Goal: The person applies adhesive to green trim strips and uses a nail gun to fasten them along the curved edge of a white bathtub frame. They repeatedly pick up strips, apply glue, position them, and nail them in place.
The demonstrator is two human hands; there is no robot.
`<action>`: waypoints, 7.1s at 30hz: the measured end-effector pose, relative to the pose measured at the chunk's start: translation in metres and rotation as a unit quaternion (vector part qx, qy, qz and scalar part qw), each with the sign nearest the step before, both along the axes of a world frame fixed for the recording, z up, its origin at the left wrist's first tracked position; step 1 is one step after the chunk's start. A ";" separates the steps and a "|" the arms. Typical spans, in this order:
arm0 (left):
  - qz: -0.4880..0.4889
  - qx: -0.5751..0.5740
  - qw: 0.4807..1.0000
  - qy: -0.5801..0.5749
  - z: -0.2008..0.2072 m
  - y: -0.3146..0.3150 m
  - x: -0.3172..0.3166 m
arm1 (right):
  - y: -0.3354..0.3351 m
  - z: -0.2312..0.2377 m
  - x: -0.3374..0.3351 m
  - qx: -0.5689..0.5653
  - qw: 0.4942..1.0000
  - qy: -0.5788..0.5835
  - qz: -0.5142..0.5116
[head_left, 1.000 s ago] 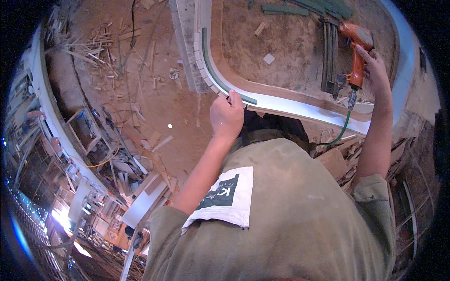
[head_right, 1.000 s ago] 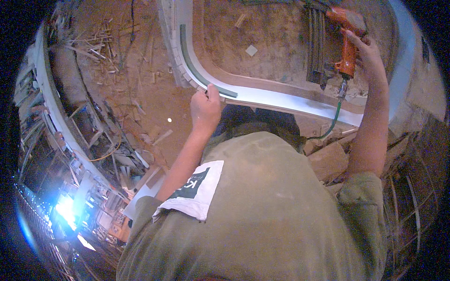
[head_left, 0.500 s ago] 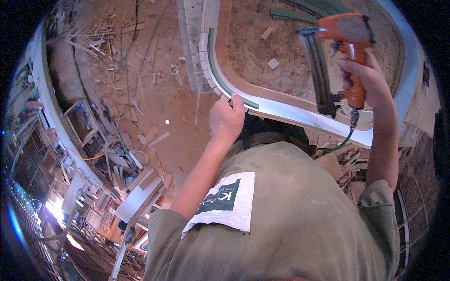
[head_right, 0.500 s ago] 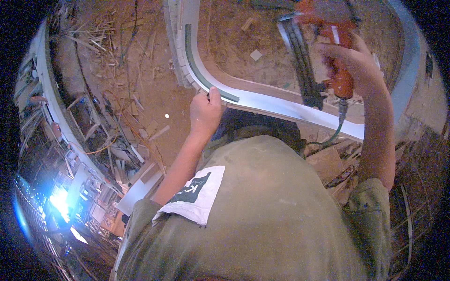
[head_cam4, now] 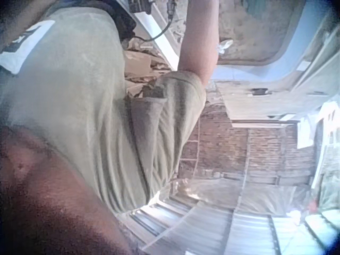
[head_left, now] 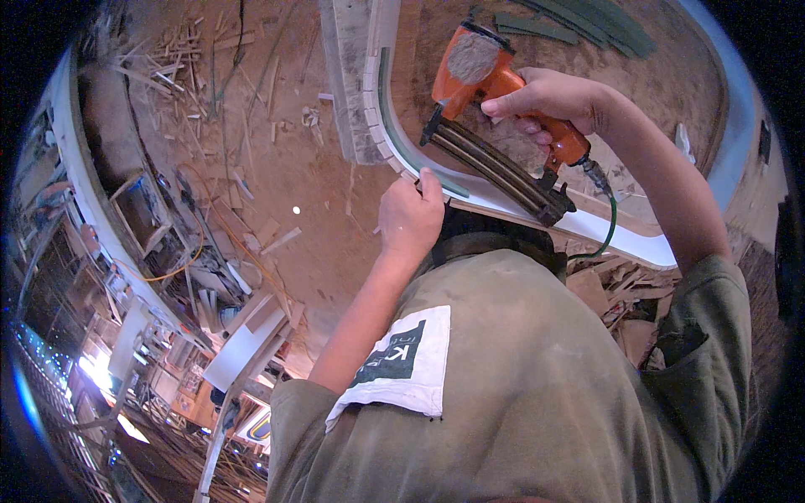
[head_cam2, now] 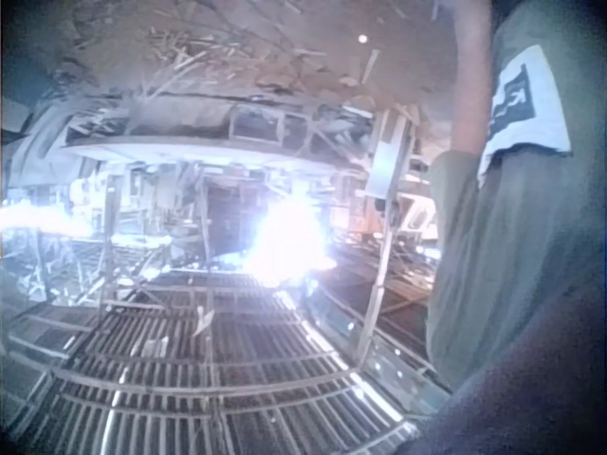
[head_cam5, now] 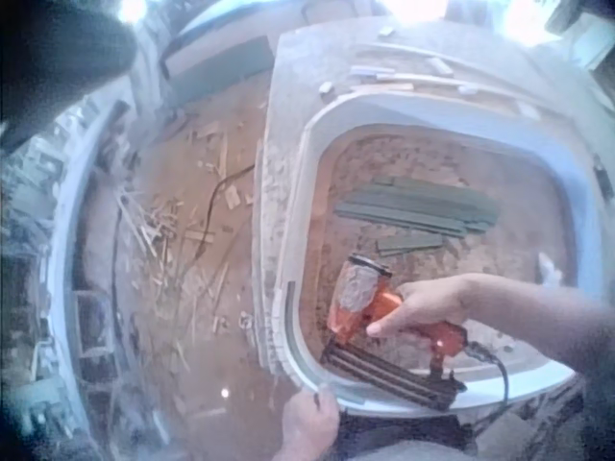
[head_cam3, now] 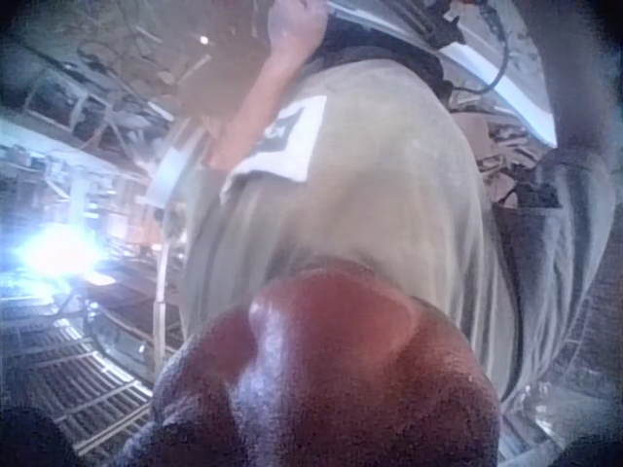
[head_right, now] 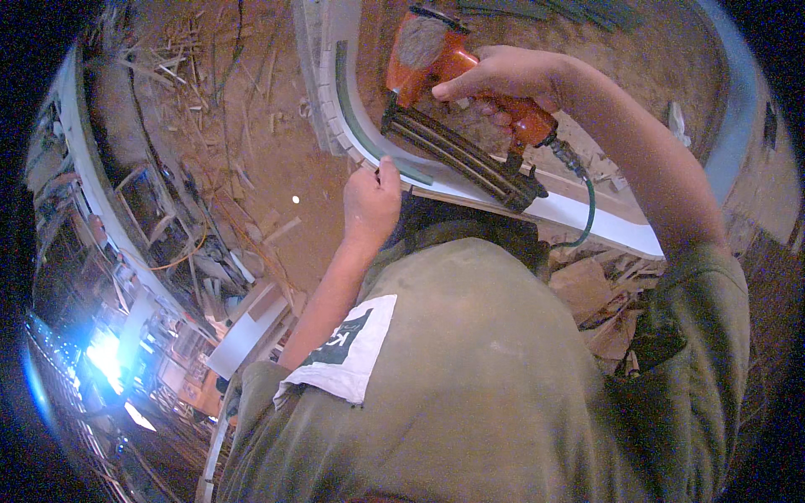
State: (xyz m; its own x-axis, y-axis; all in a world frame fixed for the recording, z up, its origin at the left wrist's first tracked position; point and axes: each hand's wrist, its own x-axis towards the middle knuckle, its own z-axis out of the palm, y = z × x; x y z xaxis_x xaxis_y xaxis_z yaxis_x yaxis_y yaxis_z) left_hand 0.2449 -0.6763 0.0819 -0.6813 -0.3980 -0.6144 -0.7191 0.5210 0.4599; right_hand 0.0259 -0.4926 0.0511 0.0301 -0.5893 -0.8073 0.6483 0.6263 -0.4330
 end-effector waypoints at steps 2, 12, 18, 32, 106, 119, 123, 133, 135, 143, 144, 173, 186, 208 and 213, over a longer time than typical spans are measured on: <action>0.006 0.006 1.000 0.012 -0.001 0.001 0.001 | -0.004 0.003 0.002 0.008 1.000 -0.024 -0.011; 0.030 0.010 0.999 0.042 -0.003 0.003 0.002 | -0.012 0.009 0.011 0.004 0.999 -0.035 -0.015; 0.014 0.002 0.999 0.037 -0.006 0.002 0.003 | -0.010 0.004 0.012 -0.010 0.999 -0.050 -0.019; 0.004 0.013 1.000 0.022 -0.010 -0.003 0.004 | 0.002 -0.006 0.017 0.010 0.999 -0.051 0.004; -0.466 -0.011 0.789 0.402 -0.023 -0.079 -0.018 | -0.030 0.007 0.200 -0.012 0.699 0.710 -0.082; -0.495 -0.002 0.766 0.409 -0.032 -0.082 -0.027 | -0.027 0.013 0.195 -0.020 0.746 0.662 -0.074; -0.490 -0.002 0.774 0.400 -0.033 -0.083 -0.025 | 0.005 0.012 0.164 -0.104 0.794 0.590 -0.101; -0.481 -0.015 0.779 0.403 -0.029 -0.079 -0.024 | -0.017 -0.032 0.055 0.105 0.569 0.815 -0.019; -0.485 -0.013 0.776 0.404 -0.028 -0.078 -0.024 | -0.024 -0.043 0.044 0.195 0.535 0.812 0.127; -0.468 -0.003 0.785 0.406 -0.032 -0.080 -0.022 | -0.002 0.005 0.069 -0.020 0.860 0.505 0.064; -0.469 -0.003 0.784 0.407 -0.031 -0.081 -0.022 | 0.001 0.021 0.079 -0.033 0.892 0.441 0.093; -0.426 0.002 0.787 0.446 -0.038 -0.052 -0.011 | -0.016 0.032 0.136 0.009 0.905 0.422 -0.050; -0.424 -0.001 0.785 0.452 -0.040 -0.054 -0.011 | -0.022 0.029 0.127 -0.008 0.927 0.374 -0.001; -0.434 0.008 0.790 0.432 -0.043 -0.053 -0.011 | -0.027 0.024 0.129 0.021 0.921 0.388 0.020; -0.437 0.014 0.794 0.422 -0.039 -0.053 -0.011 | -0.027 0.022 0.131 0.025 0.914 0.405 0.019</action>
